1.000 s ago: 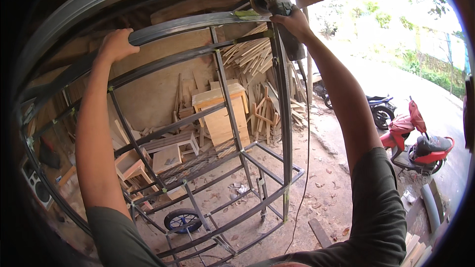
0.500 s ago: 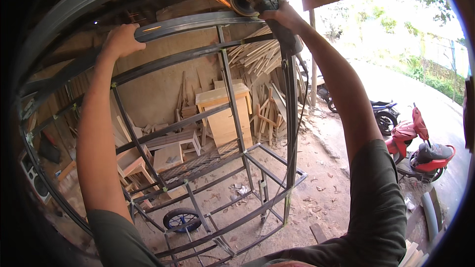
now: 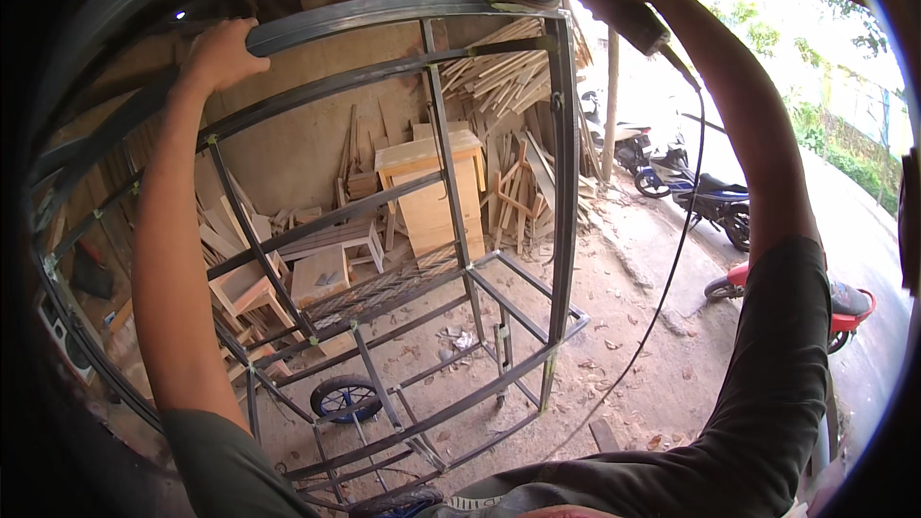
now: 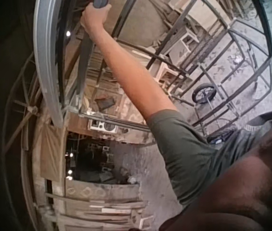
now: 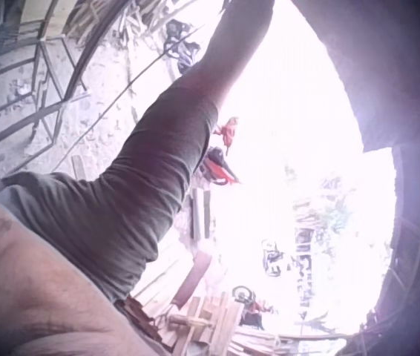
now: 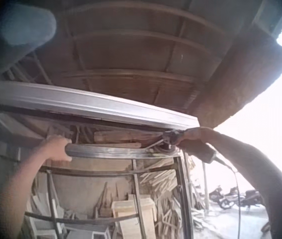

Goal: The person uses a power grinder to smooth the edges and joints of a metal cart frame.

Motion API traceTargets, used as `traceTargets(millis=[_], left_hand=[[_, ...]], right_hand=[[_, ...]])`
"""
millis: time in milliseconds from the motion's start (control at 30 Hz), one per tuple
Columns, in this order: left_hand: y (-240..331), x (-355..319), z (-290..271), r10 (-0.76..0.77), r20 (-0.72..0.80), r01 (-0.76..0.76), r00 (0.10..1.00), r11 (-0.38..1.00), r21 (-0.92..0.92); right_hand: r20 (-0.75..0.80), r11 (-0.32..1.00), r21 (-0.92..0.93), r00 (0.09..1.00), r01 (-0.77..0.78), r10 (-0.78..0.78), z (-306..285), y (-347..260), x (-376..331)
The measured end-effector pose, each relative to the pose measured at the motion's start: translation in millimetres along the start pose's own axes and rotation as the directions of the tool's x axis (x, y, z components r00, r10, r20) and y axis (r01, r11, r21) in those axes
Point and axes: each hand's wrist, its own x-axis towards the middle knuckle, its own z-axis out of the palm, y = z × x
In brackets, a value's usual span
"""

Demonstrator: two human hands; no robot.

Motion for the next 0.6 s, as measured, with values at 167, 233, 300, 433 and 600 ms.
traceTargets(millis=[167, 233, 300, 433, 600], left_hand=[[-10, -8, -8, -0.001, -0.025, 0.001, 1.000, 1.000, 0.000], [-2, 0, -2, 0.014, -0.054, -0.016, 0.998, 0.999, -0.034], [6, 7, 0, 0.036, -0.046, -0.039, 0.998, 0.997, -0.065], [-13, -16, -23, -0.011, 0.024, 0.011, 1.000, 1.000, -0.025], [-7, 0, -10, 0.041, 0.047, -0.038, 0.998, 0.997, -0.064]], right_hand=[[0.134, 0.999, -0.041, 0.991, 0.033, -0.028, 19, -36, 12], [0.125, 0.998, -0.065, 0.992, -0.001, 0.009, 5, -40, 5], [0.119, 0.999, -0.046, 0.993, -0.005, 0.010, -10, -34, 4], [0.136, 0.973, 0.064, 0.968, -0.220, 0.210, 6, -25, -7], [0.149, 0.974, 0.059, 0.966, -0.220, 0.209, -21, -10, -16]])
